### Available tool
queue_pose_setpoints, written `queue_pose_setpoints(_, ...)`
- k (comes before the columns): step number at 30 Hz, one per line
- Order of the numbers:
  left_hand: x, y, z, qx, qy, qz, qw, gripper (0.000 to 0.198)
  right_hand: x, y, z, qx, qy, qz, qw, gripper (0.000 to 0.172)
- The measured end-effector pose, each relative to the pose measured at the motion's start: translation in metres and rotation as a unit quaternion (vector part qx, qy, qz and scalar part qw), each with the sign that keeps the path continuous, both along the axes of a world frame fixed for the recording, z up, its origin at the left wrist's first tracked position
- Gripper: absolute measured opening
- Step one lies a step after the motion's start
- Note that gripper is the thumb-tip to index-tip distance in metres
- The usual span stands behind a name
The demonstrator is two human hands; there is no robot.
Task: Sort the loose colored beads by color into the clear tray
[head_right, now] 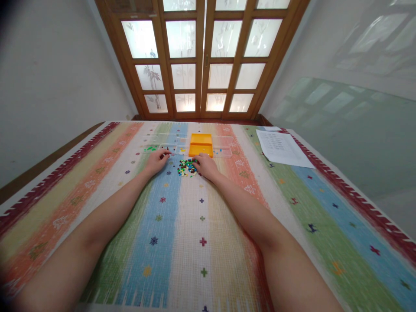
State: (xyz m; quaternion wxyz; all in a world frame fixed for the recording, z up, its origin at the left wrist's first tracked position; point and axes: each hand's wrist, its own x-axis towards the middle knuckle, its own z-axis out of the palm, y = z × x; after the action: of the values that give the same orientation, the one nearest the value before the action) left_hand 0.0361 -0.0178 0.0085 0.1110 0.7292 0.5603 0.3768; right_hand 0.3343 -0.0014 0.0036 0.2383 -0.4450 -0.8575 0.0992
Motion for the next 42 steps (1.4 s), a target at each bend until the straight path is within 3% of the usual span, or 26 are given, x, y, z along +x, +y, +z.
queue_pose_setpoints(7, 0.024, -0.015, 0.008, 0.004, 0.063, -0.114, 0.991, 0.026, -0.004, -0.007, 0.009, -0.008, -0.013, -0.016, 1.0, 0.019)
queue_pose_setpoints(14, 0.034, -0.024, 0.013, 0.001, 0.071, -0.134, 0.988, 0.025, -0.008, -0.008, 0.009, 0.035, -0.023, -0.027, 0.999, 0.024)
queue_pose_setpoints(20, 0.042, -0.029, 0.017, -0.001, 0.079, -0.153, 0.985, 0.023, -0.009, -0.006, 0.009, 0.036, 0.026, -0.038, 0.998, 0.019)
queue_pose_setpoints(28, 0.06, -0.036, 0.02, 0.009, 0.036, -0.098, 0.995, 0.018, -0.014, -0.018, 0.019, -0.002, 0.178, 0.032, 0.983, 0.017)
queue_pose_setpoints(42, 0.066, -0.038, 0.018, 0.016, 0.032, -0.09, 0.995, 0.017, -0.013, -0.02, 0.022, -0.01, 0.163, 0.069, 0.984, 0.019)
